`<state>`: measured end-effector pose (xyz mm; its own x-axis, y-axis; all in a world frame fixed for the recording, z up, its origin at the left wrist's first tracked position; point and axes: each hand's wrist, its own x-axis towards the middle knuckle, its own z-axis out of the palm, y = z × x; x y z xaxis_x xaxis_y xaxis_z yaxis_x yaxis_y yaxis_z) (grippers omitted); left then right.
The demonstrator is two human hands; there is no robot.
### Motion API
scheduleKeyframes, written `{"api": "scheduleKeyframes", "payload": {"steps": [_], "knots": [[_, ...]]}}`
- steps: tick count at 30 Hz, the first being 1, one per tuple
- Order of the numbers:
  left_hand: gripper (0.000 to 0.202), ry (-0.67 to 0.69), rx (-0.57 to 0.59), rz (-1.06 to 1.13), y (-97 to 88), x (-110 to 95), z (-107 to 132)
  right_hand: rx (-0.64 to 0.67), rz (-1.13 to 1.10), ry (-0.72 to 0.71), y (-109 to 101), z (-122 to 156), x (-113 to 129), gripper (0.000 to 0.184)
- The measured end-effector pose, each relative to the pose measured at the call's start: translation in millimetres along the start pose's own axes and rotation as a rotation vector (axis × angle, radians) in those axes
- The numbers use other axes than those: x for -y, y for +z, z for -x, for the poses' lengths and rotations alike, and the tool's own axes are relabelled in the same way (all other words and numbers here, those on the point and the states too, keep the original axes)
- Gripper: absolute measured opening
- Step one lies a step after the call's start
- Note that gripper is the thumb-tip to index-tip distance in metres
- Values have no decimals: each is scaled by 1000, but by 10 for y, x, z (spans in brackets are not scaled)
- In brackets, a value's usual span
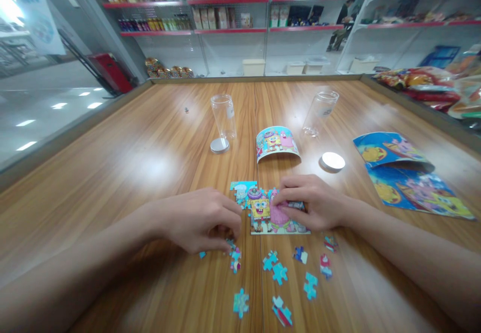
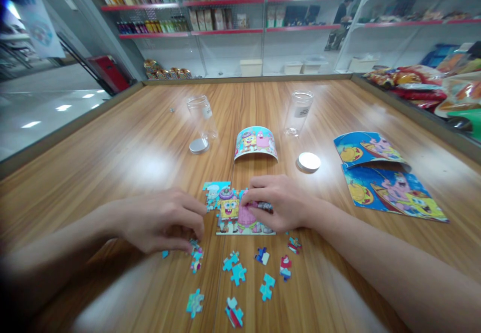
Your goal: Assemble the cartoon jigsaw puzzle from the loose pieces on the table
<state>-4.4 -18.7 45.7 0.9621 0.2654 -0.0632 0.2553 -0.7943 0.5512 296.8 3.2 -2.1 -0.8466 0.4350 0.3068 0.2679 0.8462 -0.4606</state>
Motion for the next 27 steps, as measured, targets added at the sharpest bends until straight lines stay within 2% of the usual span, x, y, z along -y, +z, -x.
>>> {"api": "scheduleKeyframes", "payload": {"steps": [4,8,16,27], "knots": [[12,-21,14,-15,19,56,-11,14,6,13,9,7,-2,20],[18,-44,-36,-91,29,108,1,15,8,17,3,9,-3,19],[18,-109,-308,-244,50,303,59,23,19,23,0,6,-2,18],[17,-109,-312,-282,119,356,72,25,19,29,6,8,-2,19]]}}
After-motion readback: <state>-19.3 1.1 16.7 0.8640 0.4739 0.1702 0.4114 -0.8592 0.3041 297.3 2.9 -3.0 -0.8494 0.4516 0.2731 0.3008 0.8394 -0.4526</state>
